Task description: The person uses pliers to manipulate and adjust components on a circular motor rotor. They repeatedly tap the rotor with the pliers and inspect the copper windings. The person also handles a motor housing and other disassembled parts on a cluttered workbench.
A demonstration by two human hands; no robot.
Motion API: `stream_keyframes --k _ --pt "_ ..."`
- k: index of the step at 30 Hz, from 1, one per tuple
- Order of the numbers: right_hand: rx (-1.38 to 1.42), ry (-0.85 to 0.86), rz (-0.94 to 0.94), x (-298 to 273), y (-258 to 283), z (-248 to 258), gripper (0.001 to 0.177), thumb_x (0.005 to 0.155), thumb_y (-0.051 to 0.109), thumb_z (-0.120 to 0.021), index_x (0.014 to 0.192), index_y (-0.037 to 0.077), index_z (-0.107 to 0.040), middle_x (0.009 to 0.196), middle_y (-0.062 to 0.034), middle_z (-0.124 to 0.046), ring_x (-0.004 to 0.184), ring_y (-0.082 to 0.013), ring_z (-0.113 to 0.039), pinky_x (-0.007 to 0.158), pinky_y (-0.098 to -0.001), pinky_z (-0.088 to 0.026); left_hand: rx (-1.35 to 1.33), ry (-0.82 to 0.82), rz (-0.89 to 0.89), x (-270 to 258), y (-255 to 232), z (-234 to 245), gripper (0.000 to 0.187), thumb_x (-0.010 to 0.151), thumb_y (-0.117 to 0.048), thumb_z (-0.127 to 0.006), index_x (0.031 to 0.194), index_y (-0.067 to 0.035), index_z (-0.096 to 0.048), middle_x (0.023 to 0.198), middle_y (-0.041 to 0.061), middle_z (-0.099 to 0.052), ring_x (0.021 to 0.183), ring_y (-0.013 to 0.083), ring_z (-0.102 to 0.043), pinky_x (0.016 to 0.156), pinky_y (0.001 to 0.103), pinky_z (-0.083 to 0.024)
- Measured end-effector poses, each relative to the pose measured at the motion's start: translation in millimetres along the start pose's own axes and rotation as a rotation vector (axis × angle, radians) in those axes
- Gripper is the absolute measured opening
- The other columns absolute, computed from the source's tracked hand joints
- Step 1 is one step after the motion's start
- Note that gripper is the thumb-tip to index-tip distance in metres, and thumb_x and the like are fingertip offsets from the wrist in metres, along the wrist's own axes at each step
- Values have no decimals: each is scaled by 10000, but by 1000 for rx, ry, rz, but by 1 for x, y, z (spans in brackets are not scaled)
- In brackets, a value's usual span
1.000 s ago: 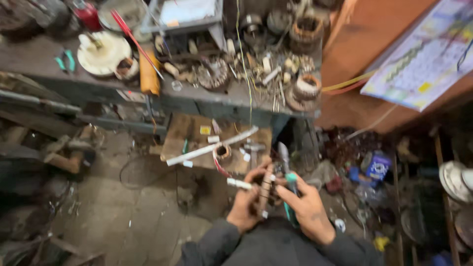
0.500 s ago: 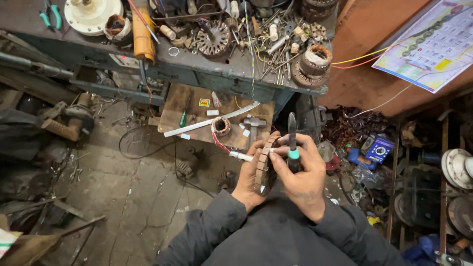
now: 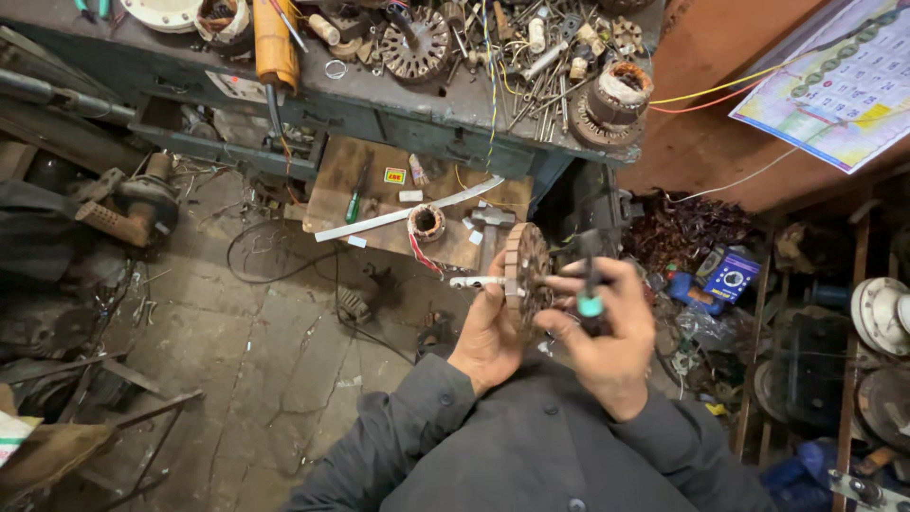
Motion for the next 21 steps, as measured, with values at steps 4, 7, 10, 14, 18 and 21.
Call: stream_keyframes --k 4,7,10,14,18,21 --pt "-166 47 91 0 9 -7 353 790 136 -853 1100 -5 -759 1205 -132 -638 1042 -248 -668 905 -333 -524 45 -35 32 -1 1 4 801 882 -417 -827 1537 -235 -405 1405 26 -564 1315 209 -538 1117 430 -450" --pt "-112 53 83 4 7 -11 219 840 127 -840 1017 30 -753 1179 -111 -652 1009 -225 -685 885 -328 -541 69 -4 48 -2 -1 -1 825 890 -413 -825 1566 -241 -384 1375 70 -565 1281 236 -553 1086 448 -464" --pt "-147 62 84 3 3 -12 156 856 87 -806 982 21 -743 1168 -96 -646 1020 -222 -675 888 -330 -534 59 -8 35 -3 -3 -6 837 876 -398 -825 1557 -217 -373 1442 45 -546 1313 229 -550 1114 422 -456" --pt "-82 -67 -5 1 0 3 90 916 59 -751 982 19 -706 1197 -77 -612 1028 -203 -642 895 -313 -526 21 -3 -7 -3 -5 -6 849 889 -389 -821 1572 -155 -374 1487 42 -531 1346 218 -551 1155 408 -448" --pt "-131 -5 51 0 6 1 163 870 65 -782 1023 17 -752 1172 -74 -608 1029 -206 -640 895 -321 -522 26 -8 -12 -5 -4 2 844 871 -398 -810 1561 -175 -380 1492 -2 -530 1344 186 -549 1161 402 -433" --pt "-163 80 100 -2 10 -9 198 845 65 -795 1036 21 -761 1155 -76 -638 1020 -206 -670 883 -317 -538 6 46 20 -6 -1 2 819 993 -395 -794 1678 -204 -386 1407 22 -528 1272 175 -528 1117 398 -417"
Point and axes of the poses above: each hand's wrist, its own x-axis towards the middle knuckle, its own z-axis out of the back of the hand, y = z × x, the point moved 4 cm from there along x, towards the middle knuckle
